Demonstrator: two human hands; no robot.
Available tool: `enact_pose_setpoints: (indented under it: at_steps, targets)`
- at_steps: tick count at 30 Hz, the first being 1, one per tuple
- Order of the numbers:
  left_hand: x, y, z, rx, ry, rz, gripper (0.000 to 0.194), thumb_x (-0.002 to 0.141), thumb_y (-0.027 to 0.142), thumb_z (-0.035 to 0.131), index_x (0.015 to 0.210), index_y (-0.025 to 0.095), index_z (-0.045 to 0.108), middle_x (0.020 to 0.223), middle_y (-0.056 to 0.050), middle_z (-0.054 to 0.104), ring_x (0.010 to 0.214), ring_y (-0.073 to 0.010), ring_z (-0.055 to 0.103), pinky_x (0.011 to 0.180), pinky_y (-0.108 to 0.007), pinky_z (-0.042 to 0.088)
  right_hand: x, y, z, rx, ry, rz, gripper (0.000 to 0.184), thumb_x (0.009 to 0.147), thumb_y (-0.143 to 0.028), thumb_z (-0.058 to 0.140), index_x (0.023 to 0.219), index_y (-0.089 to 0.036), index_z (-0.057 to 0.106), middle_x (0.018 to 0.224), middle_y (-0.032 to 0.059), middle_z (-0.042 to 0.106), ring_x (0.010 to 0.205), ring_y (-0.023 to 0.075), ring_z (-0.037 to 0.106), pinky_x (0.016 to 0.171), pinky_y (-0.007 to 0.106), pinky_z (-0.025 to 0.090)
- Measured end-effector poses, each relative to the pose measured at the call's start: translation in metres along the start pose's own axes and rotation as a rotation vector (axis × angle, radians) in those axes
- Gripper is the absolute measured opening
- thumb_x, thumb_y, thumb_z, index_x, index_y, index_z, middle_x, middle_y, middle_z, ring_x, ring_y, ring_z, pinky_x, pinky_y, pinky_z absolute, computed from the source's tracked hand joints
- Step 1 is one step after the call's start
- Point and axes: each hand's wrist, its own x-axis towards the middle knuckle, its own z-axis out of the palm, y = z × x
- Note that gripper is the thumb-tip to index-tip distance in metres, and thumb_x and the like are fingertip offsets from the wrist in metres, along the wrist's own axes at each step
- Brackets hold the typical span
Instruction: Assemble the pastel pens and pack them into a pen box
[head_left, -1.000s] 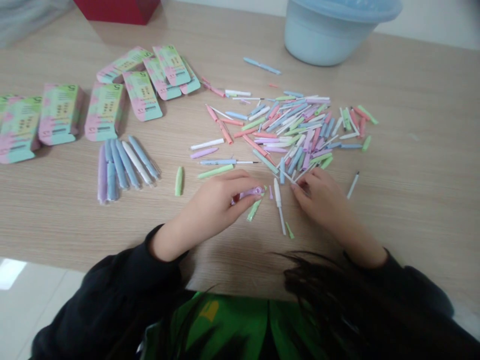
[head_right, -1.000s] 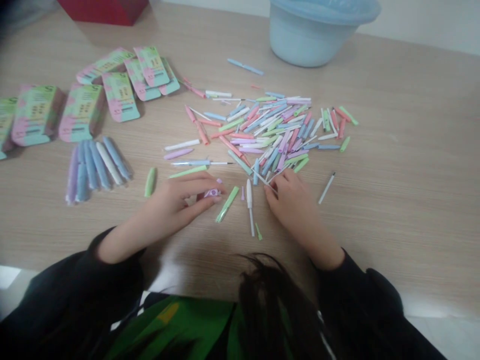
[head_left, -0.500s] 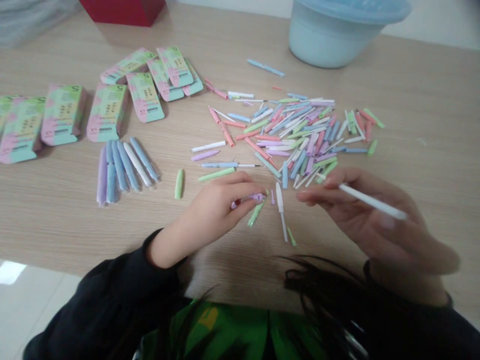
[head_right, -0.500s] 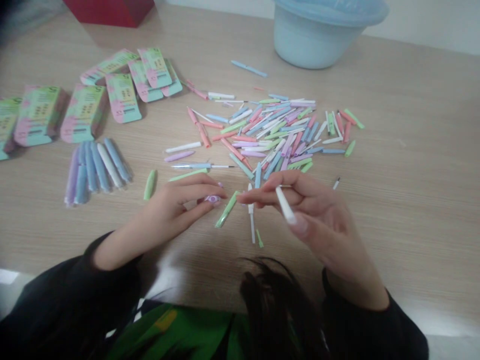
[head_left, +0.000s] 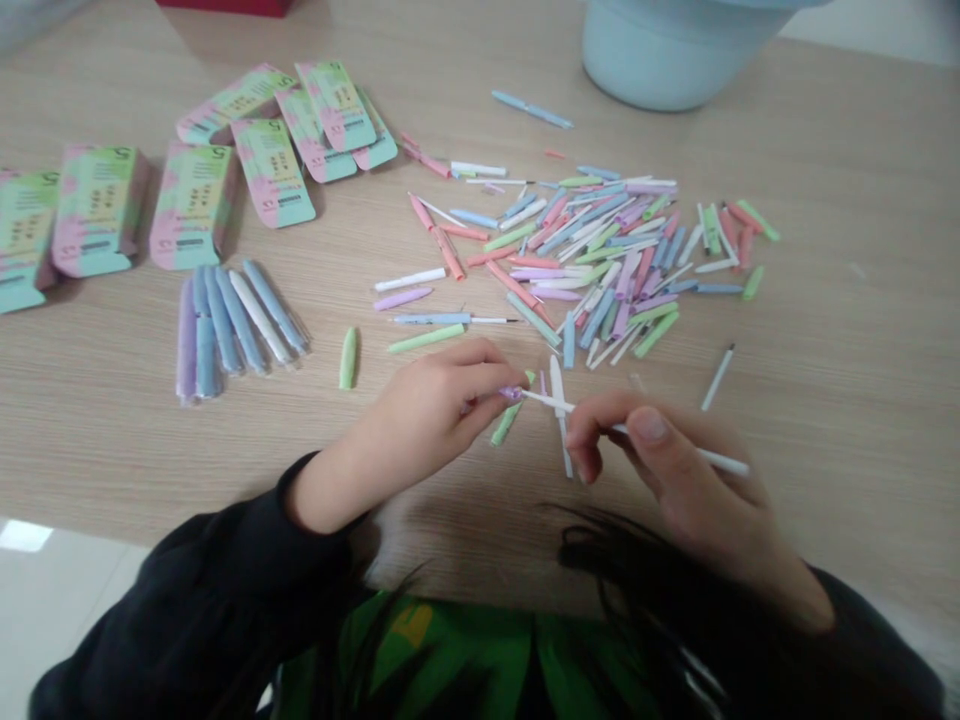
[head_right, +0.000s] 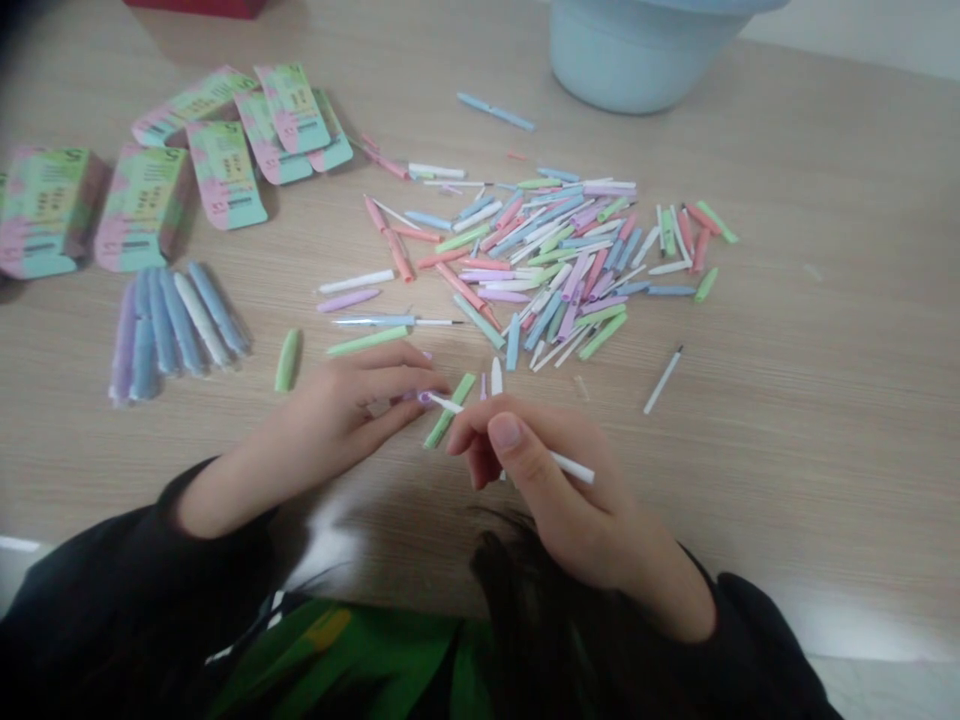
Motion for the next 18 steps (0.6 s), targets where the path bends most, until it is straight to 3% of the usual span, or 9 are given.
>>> enact_pose_setpoints:
  at_steps: [5,11,18]
  targets:
    - [0.0001,-0.0009,-0.0006,-0.027,-0.006,-0.049,0.021,0.098,0.013,0.055,0.105,0.013,0.074,0.102,-0.009,0.071,0.096,-0.0212,0.068,0.085,-0.033,0.054,-0.0007,-0.0004,-0.0038,-0.035,0.01,0.015,0.038,0.107,-0.041,0.039,0.093,-0.028,0.072,0.074,0.0009,0.062,0.072,0.0176,0.061,0.066,0.03,0.05]
    - [0.0001,-0.0018,0.0019,-0.015,-0.001,-0.014,0.02,0.098,0.013,0.055,0.103,0.012,0.074,0.1,-0.01,0.071,0.094,-0.0213,0.067,0.083,-0.033,0.053,0.0035,-0.0037,-0.0006,-0.152,-0.02,-0.03,0.035,0.108,-0.036,0.038,0.099,-0.029,0.071,0.074,-0.0016,0.062,0.072,0.0141,0.06,0.068,0.027,0.048]
    - [-0.0005,-0.0028,0.0025,0.003,-0.012,-0.003,0.021,0.098,0.012,0.055,0.105,0.01,0.074,0.1,-0.01,0.07,0.093,-0.0212,0.067,0.082,-0.032,0.053,0.0034,0.0015,0.0015,-0.144,-0.021,-0.046,0.033,0.109,-0.033,0.039,0.103,-0.029,0.072,0.074,-0.0023,0.061,0.073,0.0128,0.059,0.069,0.026,0.046]
